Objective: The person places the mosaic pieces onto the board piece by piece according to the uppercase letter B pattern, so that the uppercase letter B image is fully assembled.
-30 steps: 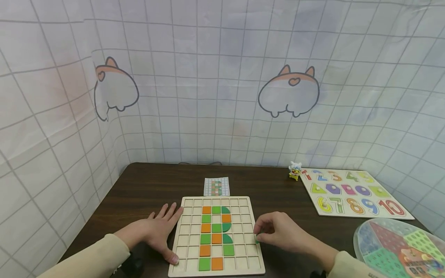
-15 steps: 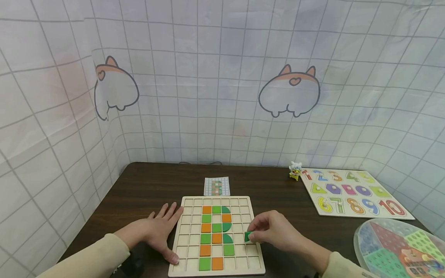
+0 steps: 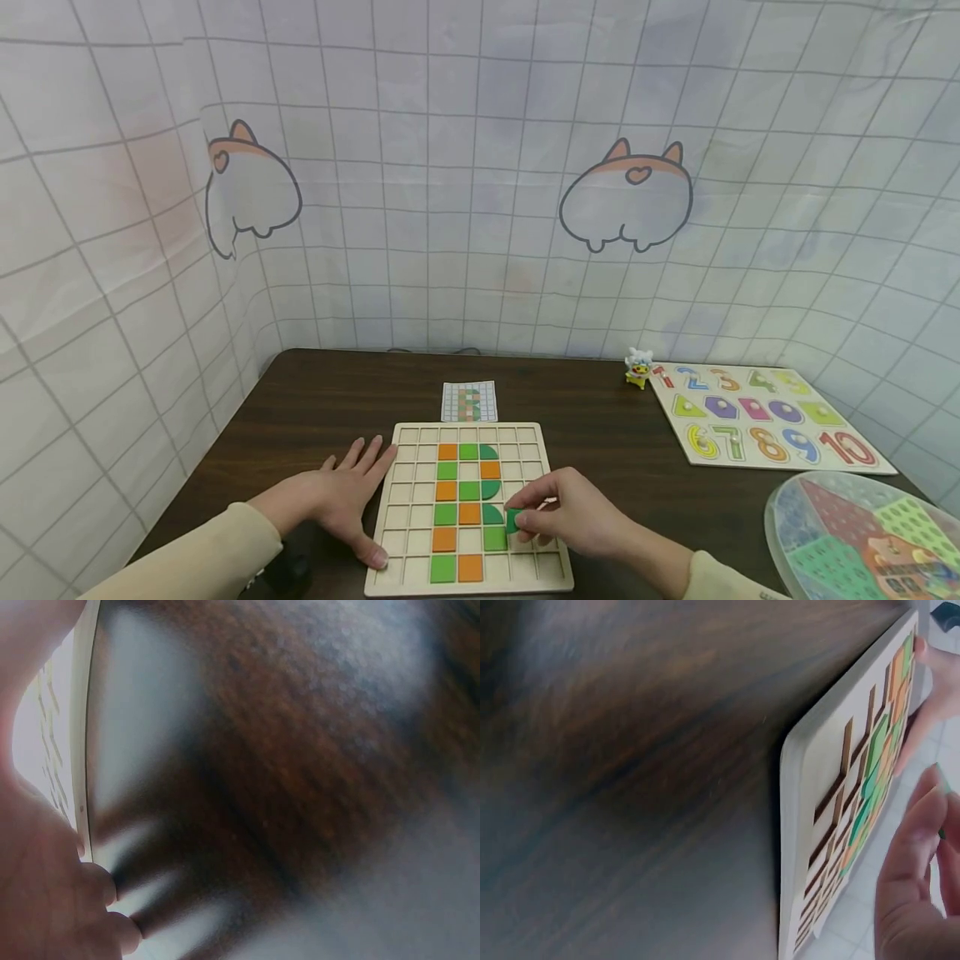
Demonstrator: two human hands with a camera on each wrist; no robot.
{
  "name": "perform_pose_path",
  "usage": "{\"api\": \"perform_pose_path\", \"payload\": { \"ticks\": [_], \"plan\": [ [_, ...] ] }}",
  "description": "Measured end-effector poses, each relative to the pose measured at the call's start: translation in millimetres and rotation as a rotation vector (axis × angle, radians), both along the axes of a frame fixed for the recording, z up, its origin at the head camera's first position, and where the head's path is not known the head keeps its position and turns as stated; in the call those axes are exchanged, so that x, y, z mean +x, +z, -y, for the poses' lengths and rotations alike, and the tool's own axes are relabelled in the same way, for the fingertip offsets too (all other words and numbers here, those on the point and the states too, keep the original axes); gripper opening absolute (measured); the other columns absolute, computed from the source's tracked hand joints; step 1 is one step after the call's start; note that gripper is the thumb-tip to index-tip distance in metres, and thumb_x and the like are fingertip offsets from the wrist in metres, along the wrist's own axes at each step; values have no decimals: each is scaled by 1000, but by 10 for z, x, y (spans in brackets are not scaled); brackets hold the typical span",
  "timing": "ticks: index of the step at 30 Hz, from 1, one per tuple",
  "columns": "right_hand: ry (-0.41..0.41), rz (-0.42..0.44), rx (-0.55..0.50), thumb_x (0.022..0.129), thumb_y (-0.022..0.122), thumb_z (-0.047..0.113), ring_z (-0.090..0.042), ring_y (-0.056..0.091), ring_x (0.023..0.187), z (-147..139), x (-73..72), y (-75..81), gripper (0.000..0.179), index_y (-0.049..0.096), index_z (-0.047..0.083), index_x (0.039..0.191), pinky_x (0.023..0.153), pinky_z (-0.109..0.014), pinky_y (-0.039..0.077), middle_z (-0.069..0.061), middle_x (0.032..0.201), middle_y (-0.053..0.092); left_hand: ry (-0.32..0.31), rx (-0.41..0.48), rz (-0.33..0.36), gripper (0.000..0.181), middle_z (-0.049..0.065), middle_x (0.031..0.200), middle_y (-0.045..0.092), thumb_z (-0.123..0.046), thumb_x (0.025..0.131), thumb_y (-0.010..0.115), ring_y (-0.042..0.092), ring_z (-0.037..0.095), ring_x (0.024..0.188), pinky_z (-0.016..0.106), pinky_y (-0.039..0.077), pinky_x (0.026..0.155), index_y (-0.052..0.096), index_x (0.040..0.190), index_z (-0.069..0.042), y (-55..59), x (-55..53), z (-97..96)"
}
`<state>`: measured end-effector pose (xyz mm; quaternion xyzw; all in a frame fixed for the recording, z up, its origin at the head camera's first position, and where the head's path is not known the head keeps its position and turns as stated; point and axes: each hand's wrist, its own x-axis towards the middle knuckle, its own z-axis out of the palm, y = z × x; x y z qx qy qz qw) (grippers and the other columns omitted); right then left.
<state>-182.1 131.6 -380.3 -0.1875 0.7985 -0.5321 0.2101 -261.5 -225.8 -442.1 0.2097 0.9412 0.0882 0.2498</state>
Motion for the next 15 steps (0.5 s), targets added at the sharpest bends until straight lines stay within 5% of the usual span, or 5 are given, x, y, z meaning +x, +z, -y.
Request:
{"api": "perform_pose_path", "payload": {
  "ticks": [4,9,15],
  "plan": [
    [-21,57,-53,97,67,3,-15,77,83,3,16,-11,20,75,-10,110,75,-32,62,-18,98,78,3,-1,1,156,15,173,-4,-93,50,74,-4,42,159,76,12,117,1,167,-20,18,9,-15],
    [-73,-1,-22,95,71,6,-12,73,88,-9,19,-12,18,78,-6,106,79,-32,62,-14,103,78,6,-5,-1,155,15,173,-3,-92,51,75,-3,42,160,75,13,117,1,167,-20,30,16,-21],
    [-19,3,-15,97,59,-8,-15,71,87,-28,-1,-23,26,71,-8,120,78,-31,61,-17,118,70,4,-4,-5,155,15,173,-3,-91,51,75,-2,42,159,75,13,117,1,167,-20,33,21,-21]
  ]
}}
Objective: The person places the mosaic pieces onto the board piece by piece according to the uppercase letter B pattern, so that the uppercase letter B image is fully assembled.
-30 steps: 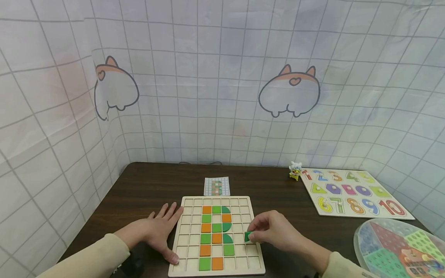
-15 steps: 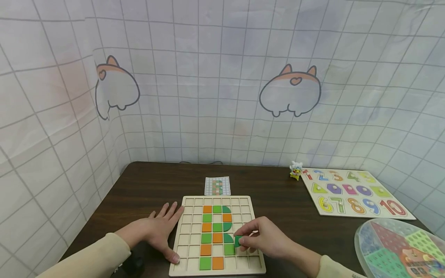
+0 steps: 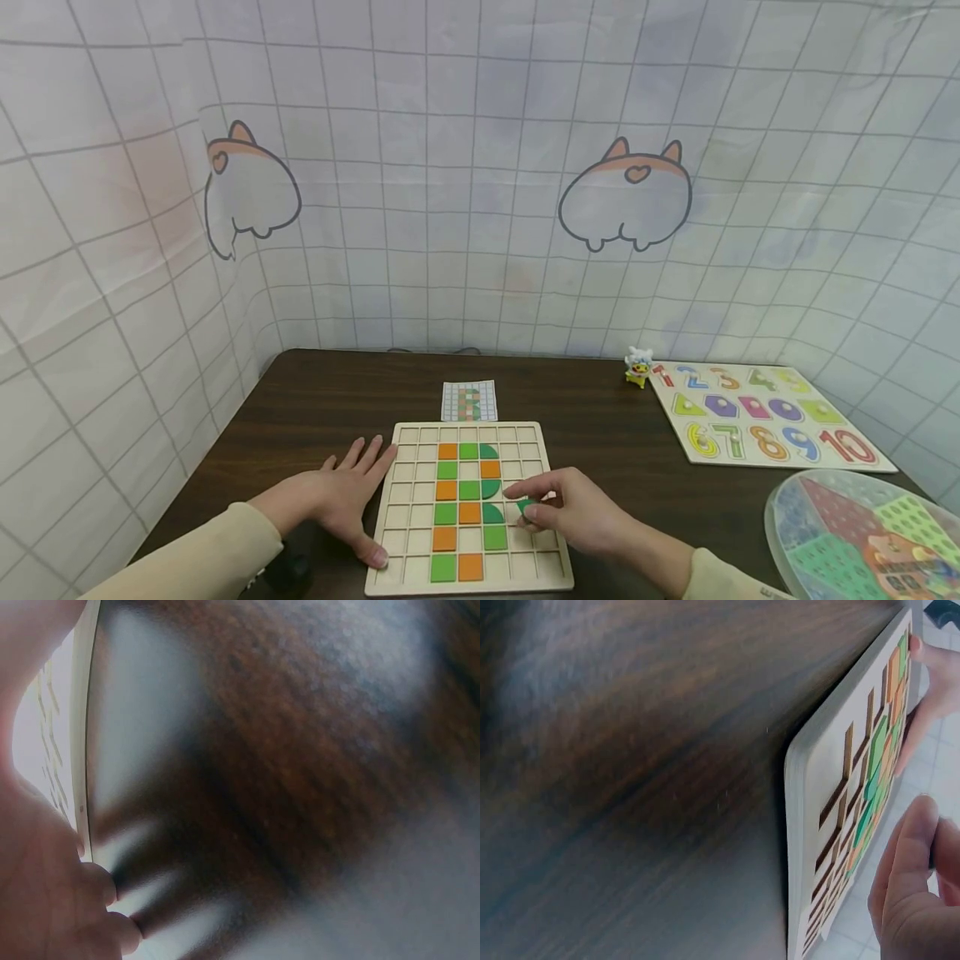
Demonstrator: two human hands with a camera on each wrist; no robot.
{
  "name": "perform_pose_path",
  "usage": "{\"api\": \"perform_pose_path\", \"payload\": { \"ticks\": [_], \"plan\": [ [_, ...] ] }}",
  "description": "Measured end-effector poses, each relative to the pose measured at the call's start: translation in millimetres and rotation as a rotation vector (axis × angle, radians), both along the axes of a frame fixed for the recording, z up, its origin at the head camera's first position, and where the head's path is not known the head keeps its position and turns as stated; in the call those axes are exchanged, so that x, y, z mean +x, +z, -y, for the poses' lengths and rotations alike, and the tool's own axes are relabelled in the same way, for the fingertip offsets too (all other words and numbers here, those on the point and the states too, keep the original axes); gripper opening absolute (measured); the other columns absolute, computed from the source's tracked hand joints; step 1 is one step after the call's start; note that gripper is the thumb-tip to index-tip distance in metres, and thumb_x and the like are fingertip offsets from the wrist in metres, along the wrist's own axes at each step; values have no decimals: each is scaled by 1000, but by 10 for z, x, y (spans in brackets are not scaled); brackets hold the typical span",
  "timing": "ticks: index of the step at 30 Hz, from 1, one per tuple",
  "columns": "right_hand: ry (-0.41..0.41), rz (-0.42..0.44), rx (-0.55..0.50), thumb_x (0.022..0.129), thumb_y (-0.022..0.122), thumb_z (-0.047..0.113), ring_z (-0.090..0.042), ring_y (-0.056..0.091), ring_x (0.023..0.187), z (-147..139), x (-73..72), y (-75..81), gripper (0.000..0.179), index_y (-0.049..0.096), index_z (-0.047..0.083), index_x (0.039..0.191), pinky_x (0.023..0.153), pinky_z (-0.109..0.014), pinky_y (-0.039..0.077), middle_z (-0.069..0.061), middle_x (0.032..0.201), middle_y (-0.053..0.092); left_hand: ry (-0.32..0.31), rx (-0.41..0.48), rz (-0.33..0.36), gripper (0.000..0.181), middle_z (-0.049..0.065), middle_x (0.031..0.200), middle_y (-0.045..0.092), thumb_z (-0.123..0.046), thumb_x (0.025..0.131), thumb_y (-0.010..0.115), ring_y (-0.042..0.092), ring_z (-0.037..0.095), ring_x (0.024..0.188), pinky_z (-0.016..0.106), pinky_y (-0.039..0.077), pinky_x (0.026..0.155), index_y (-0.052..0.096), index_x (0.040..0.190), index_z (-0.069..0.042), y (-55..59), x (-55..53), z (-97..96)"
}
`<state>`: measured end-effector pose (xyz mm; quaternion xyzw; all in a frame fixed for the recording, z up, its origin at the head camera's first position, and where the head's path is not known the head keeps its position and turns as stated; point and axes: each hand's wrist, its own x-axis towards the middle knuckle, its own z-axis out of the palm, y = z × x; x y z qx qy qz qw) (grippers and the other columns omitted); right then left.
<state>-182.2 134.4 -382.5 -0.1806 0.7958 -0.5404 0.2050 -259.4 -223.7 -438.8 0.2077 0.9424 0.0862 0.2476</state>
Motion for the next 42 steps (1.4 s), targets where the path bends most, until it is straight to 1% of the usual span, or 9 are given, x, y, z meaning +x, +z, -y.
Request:
{"api": "perform_pose_path", "payload": {
  "ticks": [2,5,7,10,18,26,32,38,42],
  "plan": [
    [8,5,5,98,58,-6,-15,70,86,3,0,-5,24,71,-7,118,78,-31,61,-16,115,70,-1,-1,-2,155,15,173,-3,-91,51,75,-2,42,159,75,13,117,1,167,-20,-4,-2,6],
    [-14,14,3,98,62,0,-14,67,80,14,1,-6,15,72,-5,108,69,-28,59,-8,95,73,-3,-1,-2,155,15,173,-3,-91,51,75,-2,42,160,75,13,117,0,167,-20,-8,-6,12],
    [-34,17,6,96,67,5,-12,64,74,24,4,-4,11,71,-4,102,61,-25,54,-4,82,71,-4,-2,-1,155,15,173,-4,-92,51,75,-2,42,160,75,13,117,0,167,-20,-14,-10,16],
    [-46,26,7,92,72,8,-9,62,67,41,17,-8,12,71,-4,95,54,-22,46,-4,74,72,-4,-2,2,157,14,174,-4,-93,49,74,-3,41,160,75,12,117,0,167,-21,-23,-18,21],
    [1,30,35,90,74,4,-7,62,60,119,109,-41,7,74,-2,86,53,-20,48,-15,75,76,-14,3,14,157,14,173,-6,-95,48,72,-5,41,159,76,11,117,-2,167,-24,-54,-24,38],
    [13,14,103,89,76,2,-6,63,58,239,179,-87,8,75,5,81,49,-19,45,-11,73,76,-4,-2,5,157,14,174,-4,-93,49,74,-3,41,160,76,12,117,0,167,-21,-30,-28,16],
    [26,-71,168,87,79,3,-6,58,57,297,188,-132,10,75,6,78,52,-19,40,-5,68,72,-2,0,-2,156,16,173,-2,-92,50,75,-2,42,159,75,13,117,2,167,-19,-6,1,5],
    [47,-177,238,85,80,5,-2,52,61,317,190,-146,11,75,8,76,57,-19,41,3,68,66,-1,2,2,154,15,173,-3,-91,52,75,-2,42,159,75,13,117,1,167,-20,13,10,0],
    [62,-222,283,85,80,6,1,50,63,339,188,-134,11,76,10,76,59,-19,41,8,69,65,-2,2,4,154,15,173,-3,-92,52,74,-2,42,160,75,13,117,1,167,-20,22,9,1]
  ]
}}
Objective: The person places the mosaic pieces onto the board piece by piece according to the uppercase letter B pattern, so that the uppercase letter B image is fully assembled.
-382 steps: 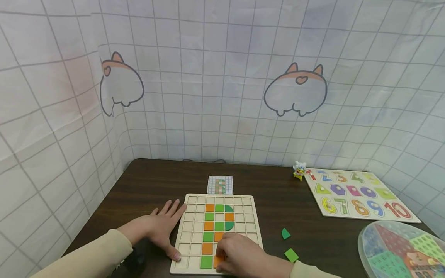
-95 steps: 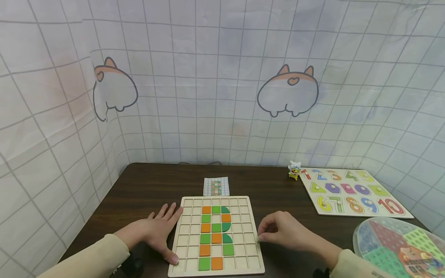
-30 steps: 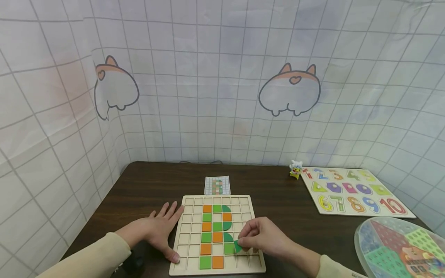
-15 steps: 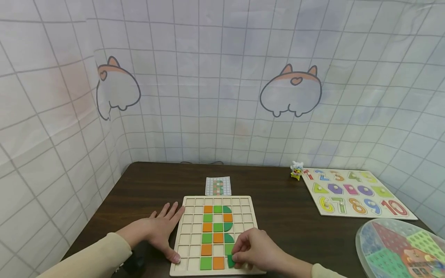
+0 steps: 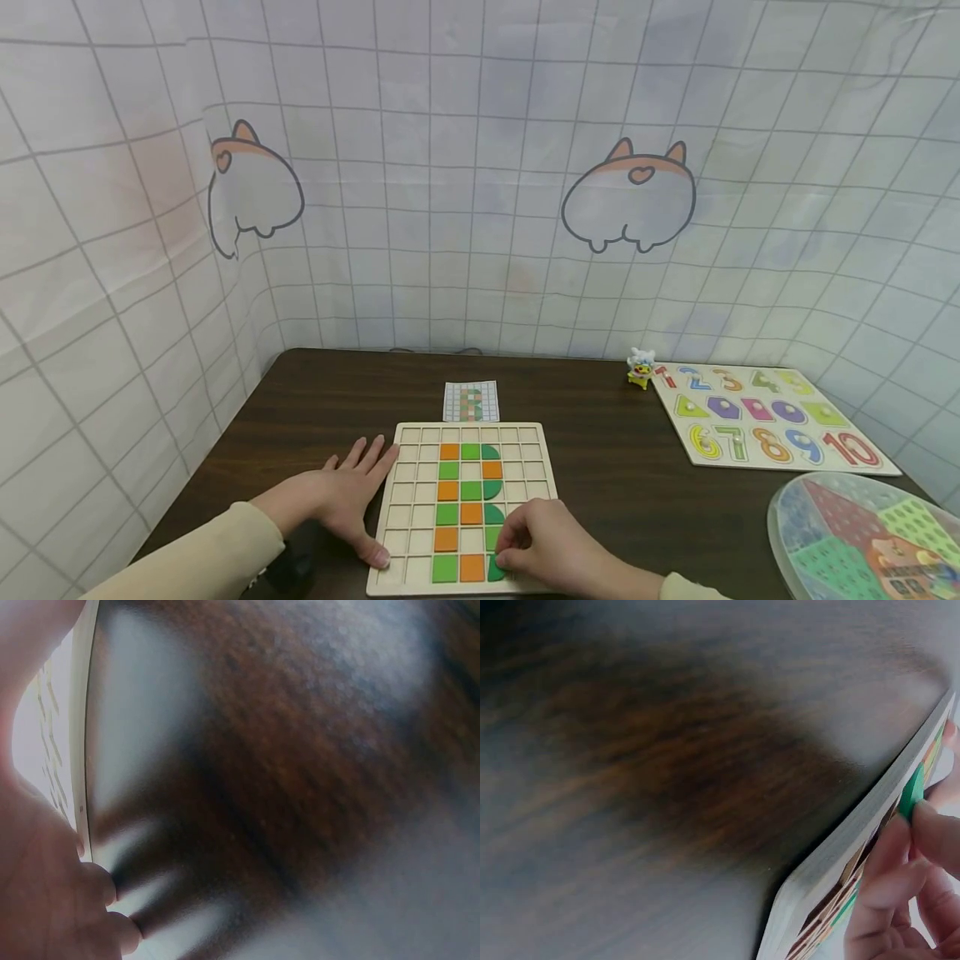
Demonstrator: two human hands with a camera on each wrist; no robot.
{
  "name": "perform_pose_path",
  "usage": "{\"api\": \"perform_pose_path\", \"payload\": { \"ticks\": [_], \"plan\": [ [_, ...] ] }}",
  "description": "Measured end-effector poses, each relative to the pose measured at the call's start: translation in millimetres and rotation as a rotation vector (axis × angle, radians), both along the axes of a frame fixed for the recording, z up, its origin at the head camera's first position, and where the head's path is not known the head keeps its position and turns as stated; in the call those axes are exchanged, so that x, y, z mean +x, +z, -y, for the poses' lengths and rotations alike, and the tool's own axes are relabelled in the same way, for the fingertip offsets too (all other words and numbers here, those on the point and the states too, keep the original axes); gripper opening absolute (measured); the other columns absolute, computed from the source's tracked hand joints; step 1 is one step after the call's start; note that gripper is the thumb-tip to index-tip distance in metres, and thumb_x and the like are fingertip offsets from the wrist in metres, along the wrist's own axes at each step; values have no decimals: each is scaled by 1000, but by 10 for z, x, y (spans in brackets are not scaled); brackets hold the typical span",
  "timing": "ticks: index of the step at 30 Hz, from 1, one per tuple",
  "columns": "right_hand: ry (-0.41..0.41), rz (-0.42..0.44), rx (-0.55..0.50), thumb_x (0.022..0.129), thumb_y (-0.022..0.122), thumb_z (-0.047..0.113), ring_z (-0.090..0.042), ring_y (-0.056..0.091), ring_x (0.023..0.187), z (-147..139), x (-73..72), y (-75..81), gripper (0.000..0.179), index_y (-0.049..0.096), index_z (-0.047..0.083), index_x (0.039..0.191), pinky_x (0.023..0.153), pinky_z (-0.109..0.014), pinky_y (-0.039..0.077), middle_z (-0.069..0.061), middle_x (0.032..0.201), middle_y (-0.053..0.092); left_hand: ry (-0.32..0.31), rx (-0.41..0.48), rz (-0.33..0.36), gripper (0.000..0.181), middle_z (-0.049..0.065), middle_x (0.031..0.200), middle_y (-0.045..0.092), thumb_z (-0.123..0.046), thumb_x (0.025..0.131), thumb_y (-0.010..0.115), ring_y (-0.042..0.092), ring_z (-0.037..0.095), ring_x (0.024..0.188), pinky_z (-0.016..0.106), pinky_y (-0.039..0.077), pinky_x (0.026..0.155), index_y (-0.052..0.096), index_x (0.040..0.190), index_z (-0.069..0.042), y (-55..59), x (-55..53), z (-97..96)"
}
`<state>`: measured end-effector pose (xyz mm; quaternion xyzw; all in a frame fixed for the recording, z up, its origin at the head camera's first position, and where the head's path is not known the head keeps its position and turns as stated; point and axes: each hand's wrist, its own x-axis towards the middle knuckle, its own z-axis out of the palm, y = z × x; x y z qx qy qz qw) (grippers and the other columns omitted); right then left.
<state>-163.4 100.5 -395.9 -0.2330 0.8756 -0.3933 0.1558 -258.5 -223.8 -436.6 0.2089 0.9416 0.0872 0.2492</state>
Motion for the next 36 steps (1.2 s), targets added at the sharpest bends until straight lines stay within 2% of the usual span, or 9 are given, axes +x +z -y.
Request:
{"api": "perform_pose_path", "payload": {
  "ticks": [7,14,25,33,36],
  "plan": [
    [8,-25,25,85,80,5,2,48,62,37,0,1,12,76,10,75,58,-18,42,12,67,62,-6,8,1,154,15,173,-4,-92,52,74,-3,42,160,75,12,117,0,167,-21,-9,1,15],
    [45,-89,32,84,81,4,6,49,60,42,2,-25,12,77,9,75,57,-17,44,13,67,65,-5,4,-5,154,15,173,-4,-92,52,74,-3,42,159,75,12,117,0,167,-21,-26,-1,14],
    [23,-13,49,85,81,5,0,51,66,-38,-12,46,9,79,12,80,63,-19,45,10,74,68,-7,3,-3,154,15,173,-4,-92,52,74,-2,42,159,75,13,117,0,167,-21,-28,-2,16],
    [43,-26,40,81,85,5,3,48,59,-61,-10,25,16,73,12,72,56,-18,43,12,65,63,-4,-1,-1,154,16,173,-3,-92,52,74,-3,42,159,75,13,117,1,167,-20,-8,-2,2],
    [45,-60,46,80,85,5,4,48,58,-49,-4,26,18,72,12,70,56,-18,43,13,64,62,-4,-1,-6,155,16,173,-3,-92,51,74,-3,42,159,75,13,117,1,167,-19,-6,-2,0]
  ]
}}
